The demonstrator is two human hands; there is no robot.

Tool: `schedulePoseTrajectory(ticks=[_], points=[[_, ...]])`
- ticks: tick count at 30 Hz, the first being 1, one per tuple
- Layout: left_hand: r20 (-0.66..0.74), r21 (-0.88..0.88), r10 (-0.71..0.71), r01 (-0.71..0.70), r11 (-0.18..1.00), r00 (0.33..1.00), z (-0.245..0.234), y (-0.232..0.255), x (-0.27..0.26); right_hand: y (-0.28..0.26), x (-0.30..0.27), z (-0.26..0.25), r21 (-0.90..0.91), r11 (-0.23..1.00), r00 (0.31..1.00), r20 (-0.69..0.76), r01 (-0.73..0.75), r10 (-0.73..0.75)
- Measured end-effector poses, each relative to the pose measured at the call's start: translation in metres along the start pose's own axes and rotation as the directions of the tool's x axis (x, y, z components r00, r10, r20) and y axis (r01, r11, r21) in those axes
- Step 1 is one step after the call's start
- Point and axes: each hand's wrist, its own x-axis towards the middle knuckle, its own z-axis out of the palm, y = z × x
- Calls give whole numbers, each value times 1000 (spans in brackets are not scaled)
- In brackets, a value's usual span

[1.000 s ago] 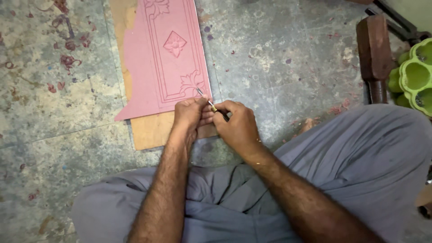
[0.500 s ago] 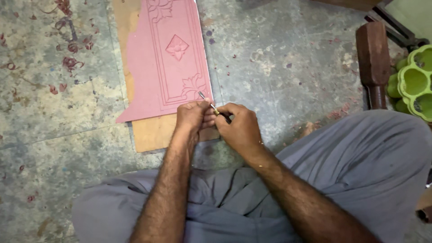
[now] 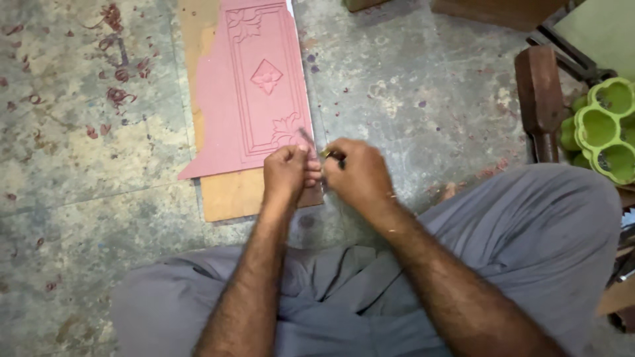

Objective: The person carves decorative floral patterns into a pink panel using a small chisel and a wooden mallet.

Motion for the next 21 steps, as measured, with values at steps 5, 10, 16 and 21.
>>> schedulePoseTrajectory(ticks=[5, 10, 16, 21], points=[[31, 741, 703, -488, 461, 711, -1, 16, -30, 8, 15, -46, 113, 994, 1000, -24, -7, 10], [32, 770, 374, -261, 582, 927, 14, 22, -49, 21, 15, -82, -7, 992, 980, 151, 129, -127], [164, 138, -1, -22, 990, 986, 12, -11, -18, 34, -1, -35, 149, 970, 956, 252, -193, 152], [101, 7, -76, 76, 997, 992, 2, -14, 0, 32, -1, -12, 123, 989, 972, 231, -84, 54]])
